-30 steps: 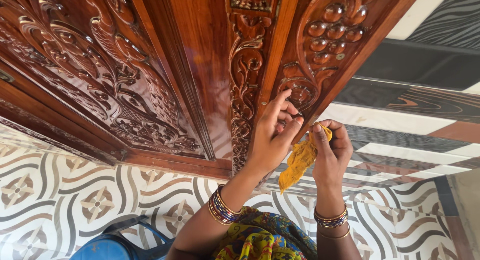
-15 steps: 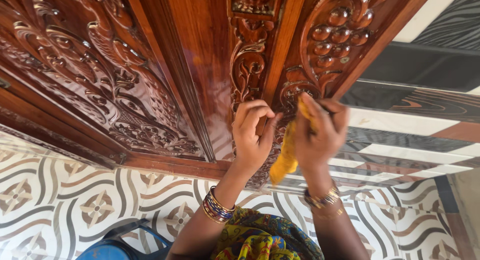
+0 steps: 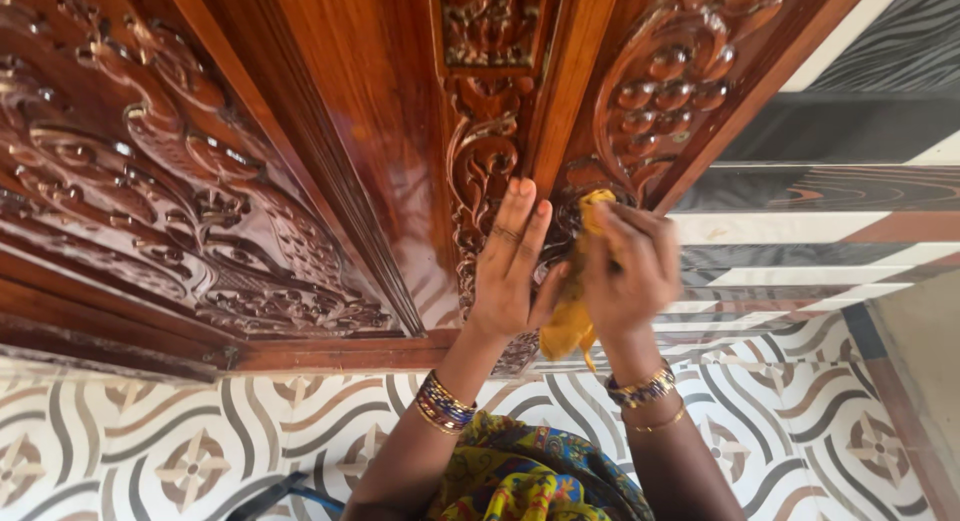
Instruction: The person wipes a carved wooden door with a yellow cloth, moving methodically across the surface and into the carved details. The hands remain in view throughout, and the cloth is used to rub and polish the wood.
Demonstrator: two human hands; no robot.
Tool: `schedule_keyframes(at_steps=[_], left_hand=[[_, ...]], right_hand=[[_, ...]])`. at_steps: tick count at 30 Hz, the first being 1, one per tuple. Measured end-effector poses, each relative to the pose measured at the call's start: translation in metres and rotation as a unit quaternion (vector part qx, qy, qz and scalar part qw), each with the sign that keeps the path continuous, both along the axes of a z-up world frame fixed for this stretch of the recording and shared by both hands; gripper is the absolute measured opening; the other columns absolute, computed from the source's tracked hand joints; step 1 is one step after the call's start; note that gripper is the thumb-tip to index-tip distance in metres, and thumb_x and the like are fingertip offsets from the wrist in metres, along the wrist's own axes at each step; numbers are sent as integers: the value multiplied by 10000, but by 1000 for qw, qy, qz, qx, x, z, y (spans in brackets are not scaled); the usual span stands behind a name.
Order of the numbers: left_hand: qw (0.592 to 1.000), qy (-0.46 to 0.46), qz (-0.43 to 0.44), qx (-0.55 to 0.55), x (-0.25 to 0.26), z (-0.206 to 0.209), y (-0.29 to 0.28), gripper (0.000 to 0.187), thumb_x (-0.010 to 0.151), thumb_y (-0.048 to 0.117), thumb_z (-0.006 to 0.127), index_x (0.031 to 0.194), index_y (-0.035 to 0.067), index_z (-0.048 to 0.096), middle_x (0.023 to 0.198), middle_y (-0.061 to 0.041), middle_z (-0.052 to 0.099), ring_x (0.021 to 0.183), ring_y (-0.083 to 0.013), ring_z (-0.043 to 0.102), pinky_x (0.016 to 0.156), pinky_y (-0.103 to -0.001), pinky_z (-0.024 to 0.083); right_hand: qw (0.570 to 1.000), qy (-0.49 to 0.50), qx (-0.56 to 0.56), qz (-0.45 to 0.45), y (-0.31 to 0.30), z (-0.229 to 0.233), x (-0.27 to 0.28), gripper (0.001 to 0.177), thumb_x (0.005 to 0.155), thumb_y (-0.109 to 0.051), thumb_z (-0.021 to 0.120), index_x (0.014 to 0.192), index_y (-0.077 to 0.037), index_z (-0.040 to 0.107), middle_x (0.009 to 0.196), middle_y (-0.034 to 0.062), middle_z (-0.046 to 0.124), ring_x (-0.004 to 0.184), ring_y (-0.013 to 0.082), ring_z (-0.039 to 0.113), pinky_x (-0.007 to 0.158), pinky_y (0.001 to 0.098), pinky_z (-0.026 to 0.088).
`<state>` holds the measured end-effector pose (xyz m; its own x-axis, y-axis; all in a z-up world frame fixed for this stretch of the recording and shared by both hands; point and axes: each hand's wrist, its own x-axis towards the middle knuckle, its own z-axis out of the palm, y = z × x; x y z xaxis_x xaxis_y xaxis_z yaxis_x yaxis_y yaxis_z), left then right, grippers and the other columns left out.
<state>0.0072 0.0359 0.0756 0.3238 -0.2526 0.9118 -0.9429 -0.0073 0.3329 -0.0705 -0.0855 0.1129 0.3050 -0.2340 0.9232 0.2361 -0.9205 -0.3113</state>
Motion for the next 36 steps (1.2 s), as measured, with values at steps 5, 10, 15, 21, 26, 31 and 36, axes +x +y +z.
schedule_keyframes(at_steps=[5,10,15,21,26,31,36], left_hand=[[999,-3,-31,-32,18,-21,-10,499,1075,223,479,1472,-80,485,1585,-276,406,1503,-474,418,1277,-513,375],[999,-12,-37,-19,26,-30,-8,472,1084,197,468,1452,-96,506,1568,-282,428,1492,-475,432,1268,-517,386],[996,-7,-67,-53,29,-35,-13,475,1083,200,438,1442,-104,502,1562,-296,419,1484,-504,419,1270,-539,373],[995,-36,-82,-35,37,-47,-12,529,1086,227,472,1459,-146,434,1564,-331,380,1475,-545,396,1248,-571,372],[996,-68,-34,-40,45,-72,-33,530,1068,183,544,1463,-142,408,1575,-317,335,1474,-555,353,1237,-605,353],[993,-111,28,-43,52,-86,-44,509,1033,59,630,1458,-141,433,1590,-303,333,1476,-539,362,1218,-581,396],[990,-130,37,-45,56,-92,-46,482,1033,19,614,1452,-157,452,1610,-295,320,1490,-524,358,1233,-567,415]], right_hand=[[993,1,-115,-23,16,-9,10,284,868,108,724,1148,64,727,1086,168,670,1020,331,641,911,404,545],[996,10,-84,-6,12,-1,0,262,891,93,727,1146,39,741,1101,137,683,995,313,657,879,388,541],[993,-6,-111,-31,25,0,15,294,891,112,712,1183,90,707,1111,172,660,1015,346,640,912,412,546],[994,24,-108,-22,15,4,-3,322,808,98,685,1121,35,729,1127,119,689,1014,316,654,917,419,533],[987,14,-129,-97,7,-2,9,285,899,93,720,1181,48,728,1171,141,667,1037,327,638,909,400,536],[976,10,-137,-168,-10,-45,11,312,848,77,727,1158,47,737,1117,136,671,971,317,626,842,403,513],[994,75,7,-84,19,-75,5,333,880,95,725,1209,46,721,1043,150,630,937,262,636,836,347,534]])
